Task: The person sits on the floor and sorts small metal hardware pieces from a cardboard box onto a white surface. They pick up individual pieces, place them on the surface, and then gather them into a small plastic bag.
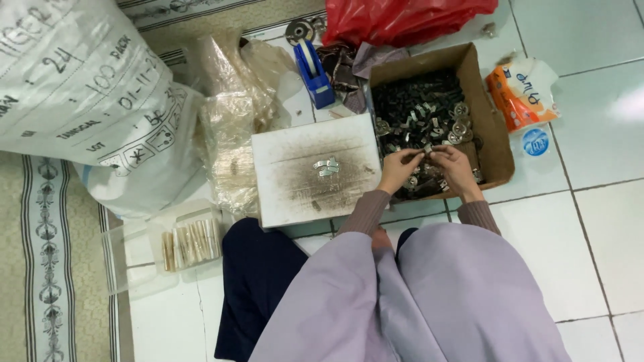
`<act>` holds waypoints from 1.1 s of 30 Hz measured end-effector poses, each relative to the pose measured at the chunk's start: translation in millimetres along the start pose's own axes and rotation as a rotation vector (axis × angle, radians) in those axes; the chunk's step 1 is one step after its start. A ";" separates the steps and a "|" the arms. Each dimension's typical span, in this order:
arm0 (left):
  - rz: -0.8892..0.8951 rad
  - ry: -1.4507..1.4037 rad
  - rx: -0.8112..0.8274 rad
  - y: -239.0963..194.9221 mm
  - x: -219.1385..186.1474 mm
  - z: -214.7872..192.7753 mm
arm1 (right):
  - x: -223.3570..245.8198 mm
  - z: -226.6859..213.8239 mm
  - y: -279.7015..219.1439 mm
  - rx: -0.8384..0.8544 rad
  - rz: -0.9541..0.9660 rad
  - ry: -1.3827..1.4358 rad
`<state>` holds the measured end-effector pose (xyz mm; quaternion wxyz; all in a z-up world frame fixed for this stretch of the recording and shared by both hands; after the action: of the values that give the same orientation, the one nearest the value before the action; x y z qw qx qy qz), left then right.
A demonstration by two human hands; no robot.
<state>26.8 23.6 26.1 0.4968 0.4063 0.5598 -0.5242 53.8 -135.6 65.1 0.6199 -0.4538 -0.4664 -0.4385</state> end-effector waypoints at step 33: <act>0.206 0.642 -0.649 -108.1 -5.9 -208.7 | -43.3 240.2 -10.9 0.371 -0.294 -0.983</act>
<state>-104.9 217.6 42.8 0.4491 0.4250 0.7770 -0.1178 -7.9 100.8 61.2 0.3306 -0.4184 -0.8293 -0.1672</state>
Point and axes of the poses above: each hand's wrist, its own y-axis towards the middle knuckle, its own z-axis out of the palm, x = y × z, the point moved 4 cm from there along y, towards the middle knuckle, and after that the axes turned 7 degrees about -z, right-handed, at the moved point
